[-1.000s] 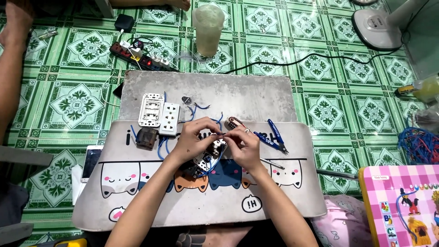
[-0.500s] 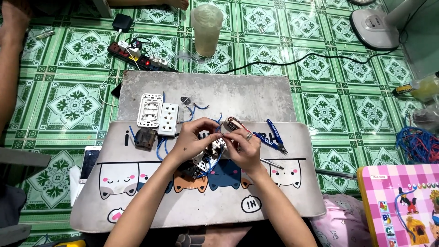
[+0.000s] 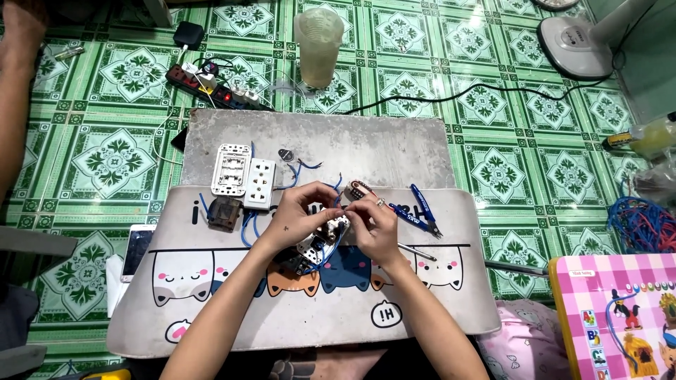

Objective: Disassembling and repairing an electrical outlet casing using a screwdriver and pliers on a floor-level workspace.

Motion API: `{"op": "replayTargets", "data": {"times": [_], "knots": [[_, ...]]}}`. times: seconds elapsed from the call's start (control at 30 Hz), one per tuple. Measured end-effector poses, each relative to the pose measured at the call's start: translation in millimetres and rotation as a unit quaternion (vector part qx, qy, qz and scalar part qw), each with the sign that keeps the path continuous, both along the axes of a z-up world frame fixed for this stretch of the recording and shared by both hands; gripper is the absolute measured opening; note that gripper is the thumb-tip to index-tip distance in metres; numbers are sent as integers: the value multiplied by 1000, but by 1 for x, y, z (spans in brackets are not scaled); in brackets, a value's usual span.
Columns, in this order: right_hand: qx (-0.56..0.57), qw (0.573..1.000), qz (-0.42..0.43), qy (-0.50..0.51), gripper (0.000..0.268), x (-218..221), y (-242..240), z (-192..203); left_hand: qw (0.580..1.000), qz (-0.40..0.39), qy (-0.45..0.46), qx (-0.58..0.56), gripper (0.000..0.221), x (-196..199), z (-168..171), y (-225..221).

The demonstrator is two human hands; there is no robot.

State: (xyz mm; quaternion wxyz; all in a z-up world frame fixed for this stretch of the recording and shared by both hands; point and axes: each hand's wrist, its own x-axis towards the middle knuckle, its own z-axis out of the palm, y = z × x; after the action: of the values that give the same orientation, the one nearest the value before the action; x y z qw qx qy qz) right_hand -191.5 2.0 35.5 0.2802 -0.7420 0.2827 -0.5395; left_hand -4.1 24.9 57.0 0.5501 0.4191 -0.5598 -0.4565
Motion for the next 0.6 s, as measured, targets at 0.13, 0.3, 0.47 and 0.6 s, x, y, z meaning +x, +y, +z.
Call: {"op": "replayTargets", "data": {"times": [0.13, 0.3, 0.47, 0.6], "knots": [[-2, 1000, -1, -4, 9, 1, 0, 1, 999, 20, -21, -17, 24, 0, 3, -1], [-45, 999, -18, 14, 9, -1, 1, 0, 999, 21, -21, -18, 24, 0, 4, 0], [3, 1000, -2, -10, 9, 3, 1, 5, 999, 19, -18, -31, 21, 0, 5, 0], [24, 999, 3, -20, 8, 2, 2, 3, 998, 14, -25, -56, 18, 0, 6, 0]]}}
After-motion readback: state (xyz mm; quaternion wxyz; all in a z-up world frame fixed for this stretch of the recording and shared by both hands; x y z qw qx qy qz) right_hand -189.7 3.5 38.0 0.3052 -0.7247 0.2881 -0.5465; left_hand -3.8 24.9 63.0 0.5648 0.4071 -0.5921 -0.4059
